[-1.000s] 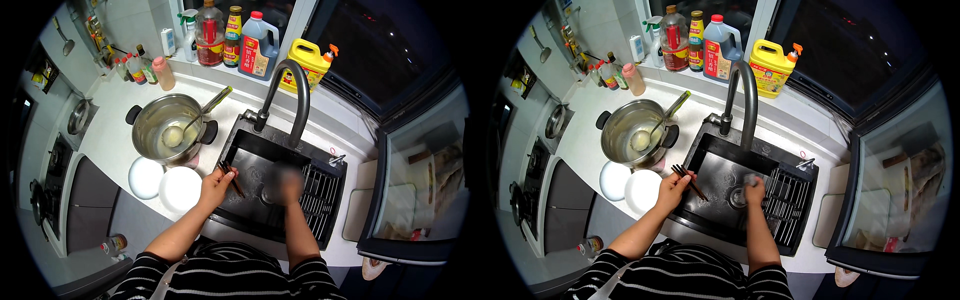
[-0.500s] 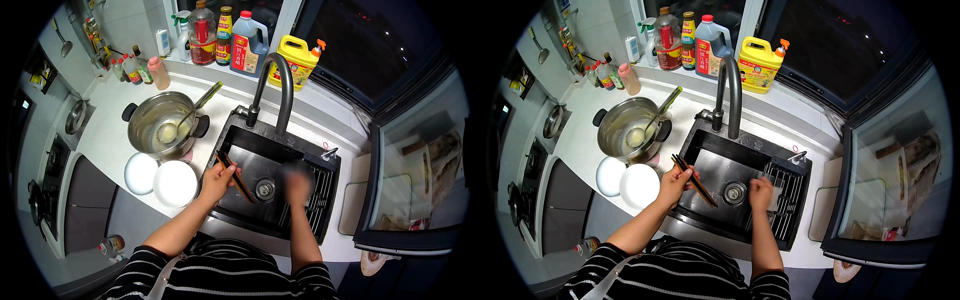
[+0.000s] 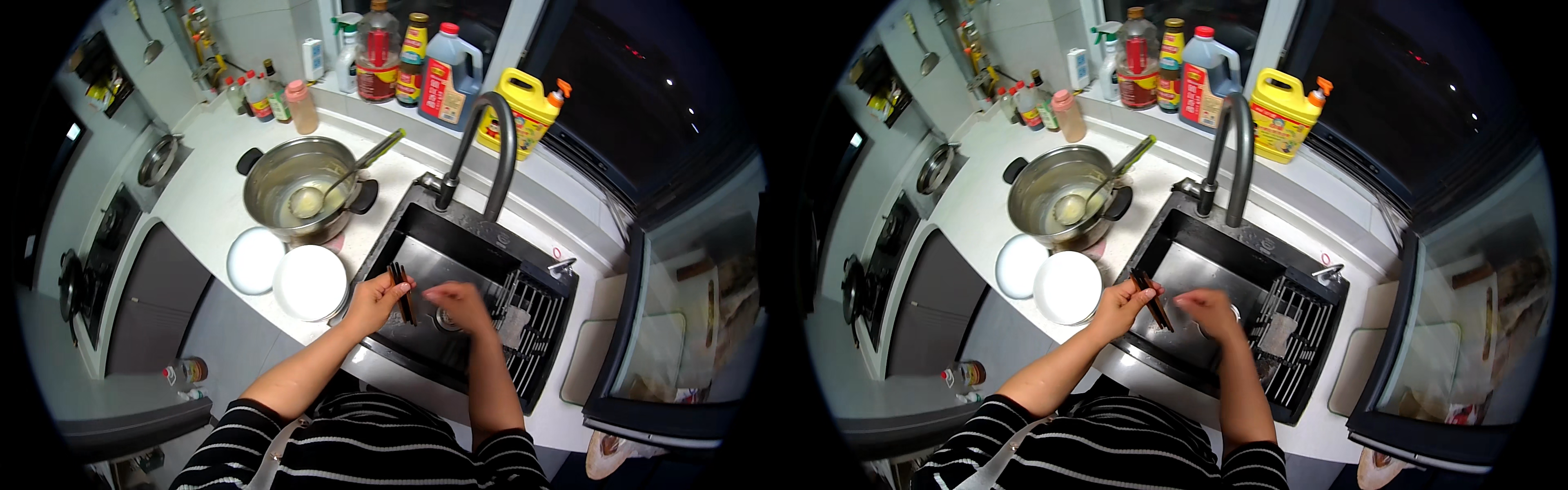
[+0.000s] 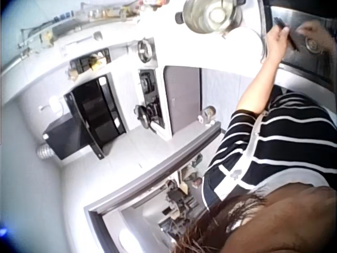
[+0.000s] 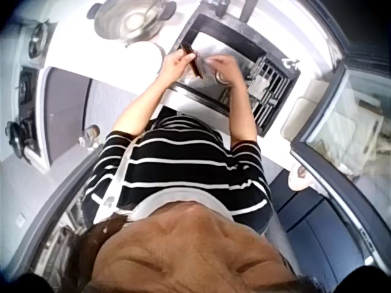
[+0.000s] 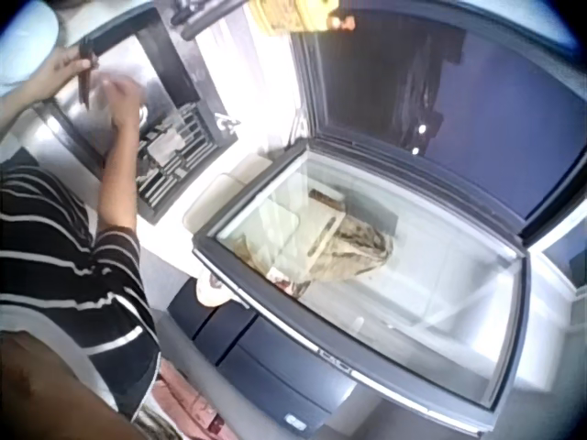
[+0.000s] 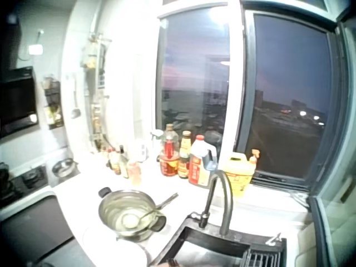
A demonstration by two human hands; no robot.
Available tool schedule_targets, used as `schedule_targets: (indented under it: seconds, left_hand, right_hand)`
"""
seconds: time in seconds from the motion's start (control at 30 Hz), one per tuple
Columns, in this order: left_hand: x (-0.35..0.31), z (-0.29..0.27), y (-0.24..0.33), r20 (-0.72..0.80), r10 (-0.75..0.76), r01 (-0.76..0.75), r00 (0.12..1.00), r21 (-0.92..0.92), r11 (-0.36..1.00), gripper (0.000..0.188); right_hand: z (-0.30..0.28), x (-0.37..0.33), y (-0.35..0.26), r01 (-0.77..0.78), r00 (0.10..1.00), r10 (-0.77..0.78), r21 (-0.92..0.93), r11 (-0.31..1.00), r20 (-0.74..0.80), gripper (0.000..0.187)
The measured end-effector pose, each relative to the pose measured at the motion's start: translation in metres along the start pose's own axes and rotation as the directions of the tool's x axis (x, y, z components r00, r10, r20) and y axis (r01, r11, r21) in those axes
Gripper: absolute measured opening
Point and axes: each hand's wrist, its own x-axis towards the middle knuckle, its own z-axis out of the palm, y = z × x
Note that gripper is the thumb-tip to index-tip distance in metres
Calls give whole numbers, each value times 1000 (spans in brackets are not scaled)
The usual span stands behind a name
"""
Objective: The person scrubs a bowl with a sponge in a sink, rinses the bowl and a pair of chopsticks under running water, and places the items into a rack inside a lower cabinet.
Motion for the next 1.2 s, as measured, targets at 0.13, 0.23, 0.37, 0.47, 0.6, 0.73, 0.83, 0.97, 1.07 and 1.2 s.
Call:
schedule_targets:
  seconds: [0.13,0.23,0.37,0.47,0.6,0.73,0.83,0.97,1.07,1.2]
  left_hand:
    - [-11,-8,-6,-64,13,-15,998,-30,999,21]
    - [-17,-19,3,-14,-52,53,999,73,996,21]
    - [-19,-27,0,0,-82,82,997,-28,996,20]
    - [-13,-29,2,69,-13,17,998,-68,998,20]
    - [-3,-44,18,188,-1,43,982,-220,975,24]
    - [8,-81,28,370,96,-44,924,-147,988,38]
    - [10,-111,70,369,106,-67,924,-116,991,56]
    - [25,-149,40,417,-29,48,909,-37,998,58]
    - [19,-162,31,286,37,-38,957,-4,999,47]
    - [16,-175,30,261,88,-109,961,67,992,49]
  right_hand:
    - [-30,-2,50,-206,968,251,616,761,15,23]
    - [-6,-7,88,-102,987,30,-475,874,-157,33]
    - [42,-6,4,79,994,-79,-7,997,81,40]
    - [63,-5,-34,190,981,-196,-232,954,-2,29]
    - [75,-3,-85,130,985,-160,-352,927,-58,21]
    - [98,5,-108,186,911,-340,-502,845,-235,13]
    - [95,6,-123,117,738,-379,-447,887,-558,12]
    - [100,-3,-91,-401,515,-412,-636,659,-752,13]
    - [148,2,-113,-333,359,-358,-476,814,-862,11]
    - [188,9,-152,-38,248,-240,-257,966,-939,10]
